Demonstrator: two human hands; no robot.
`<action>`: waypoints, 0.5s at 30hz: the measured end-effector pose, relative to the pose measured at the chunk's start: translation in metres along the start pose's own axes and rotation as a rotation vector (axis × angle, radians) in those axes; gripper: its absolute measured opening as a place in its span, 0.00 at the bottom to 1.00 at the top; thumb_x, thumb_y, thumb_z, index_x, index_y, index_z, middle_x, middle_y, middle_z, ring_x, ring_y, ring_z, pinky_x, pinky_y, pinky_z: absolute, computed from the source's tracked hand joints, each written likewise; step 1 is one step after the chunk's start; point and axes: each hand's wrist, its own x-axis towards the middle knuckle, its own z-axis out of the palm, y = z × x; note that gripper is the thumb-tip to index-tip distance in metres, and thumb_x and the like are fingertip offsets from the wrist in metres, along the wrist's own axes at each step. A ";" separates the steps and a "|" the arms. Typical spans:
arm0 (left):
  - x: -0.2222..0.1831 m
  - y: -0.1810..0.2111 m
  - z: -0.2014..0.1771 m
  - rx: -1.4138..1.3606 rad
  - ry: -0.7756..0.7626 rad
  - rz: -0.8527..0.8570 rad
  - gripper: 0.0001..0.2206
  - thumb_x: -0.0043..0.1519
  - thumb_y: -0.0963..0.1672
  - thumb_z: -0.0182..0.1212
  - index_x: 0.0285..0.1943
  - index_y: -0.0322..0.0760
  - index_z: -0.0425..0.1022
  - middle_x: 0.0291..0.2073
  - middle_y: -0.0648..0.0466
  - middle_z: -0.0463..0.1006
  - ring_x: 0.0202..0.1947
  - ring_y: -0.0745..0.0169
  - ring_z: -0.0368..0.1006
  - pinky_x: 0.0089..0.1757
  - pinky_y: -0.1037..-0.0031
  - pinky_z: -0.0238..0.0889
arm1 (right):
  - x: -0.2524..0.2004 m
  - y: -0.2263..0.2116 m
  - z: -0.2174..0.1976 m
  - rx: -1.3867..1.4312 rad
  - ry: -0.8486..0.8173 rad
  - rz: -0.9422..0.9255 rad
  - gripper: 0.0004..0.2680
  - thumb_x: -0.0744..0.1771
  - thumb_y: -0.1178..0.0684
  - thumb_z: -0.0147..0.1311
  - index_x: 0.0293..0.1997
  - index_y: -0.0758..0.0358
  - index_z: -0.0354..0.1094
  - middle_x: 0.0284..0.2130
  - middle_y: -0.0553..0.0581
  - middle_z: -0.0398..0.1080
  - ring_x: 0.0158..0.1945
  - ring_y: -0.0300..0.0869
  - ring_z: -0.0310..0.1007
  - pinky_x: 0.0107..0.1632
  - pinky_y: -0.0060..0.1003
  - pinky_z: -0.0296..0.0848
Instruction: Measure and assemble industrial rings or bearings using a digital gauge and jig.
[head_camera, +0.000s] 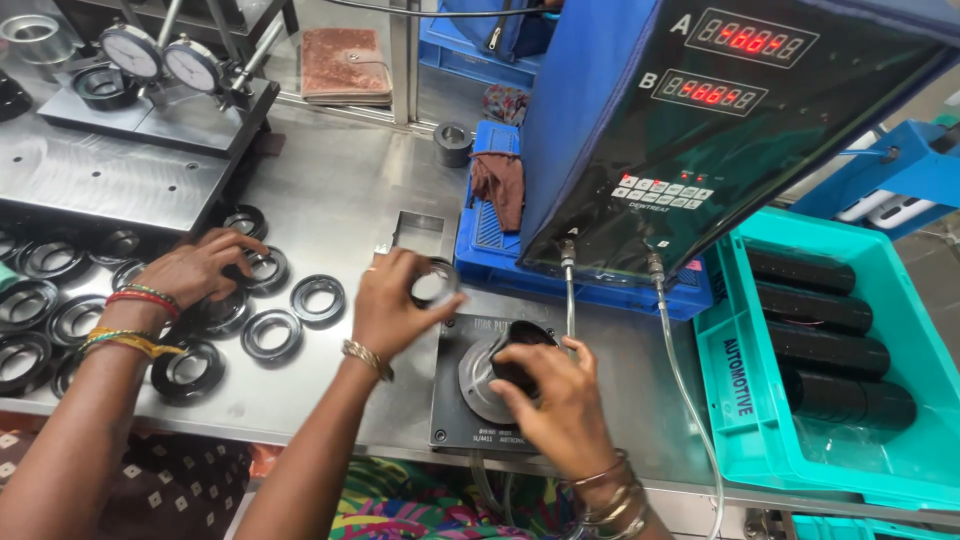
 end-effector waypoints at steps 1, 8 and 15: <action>-0.005 -0.023 0.008 0.097 -0.024 -0.114 0.25 0.47 0.57 0.76 0.40 0.39 0.77 0.38 0.54 0.77 0.41 0.53 0.71 0.43 0.64 0.62 | 0.001 -0.008 0.006 -0.117 -0.022 -0.123 0.11 0.61 0.53 0.66 0.43 0.53 0.72 0.33 0.49 0.73 0.43 0.43 0.74 0.61 0.55 0.57; -0.034 -0.069 0.044 0.351 -0.194 -0.226 0.25 0.46 0.58 0.74 0.39 0.39 0.79 0.46 0.47 0.75 0.48 0.48 0.69 0.47 0.59 0.60 | -0.006 -0.019 0.016 -0.257 -0.042 -0.238 0.11 0.61 0.58 0.61 0.45 0.52 0.74 0.29 0.50 0.65 0.39 0.44 0.69 0.60 0.54 0.56; -0.025 -0.087 0.075 0.392 -0.125 -0.135 0.16 0.57 0.53 0.65 0.47 0.44 0.81 0.66 0.45 0.64 0.65 0.40 0.55 0.59 0.50 0.47 | -0.014 -0.014 0.015 -0.183 0.021 -0.249 0.10 0.61 0.59 0.62 0.46 0.52 0.75 0.31 0.50 0.68 0.39 0.46 0.68 0.54 0.50 0.63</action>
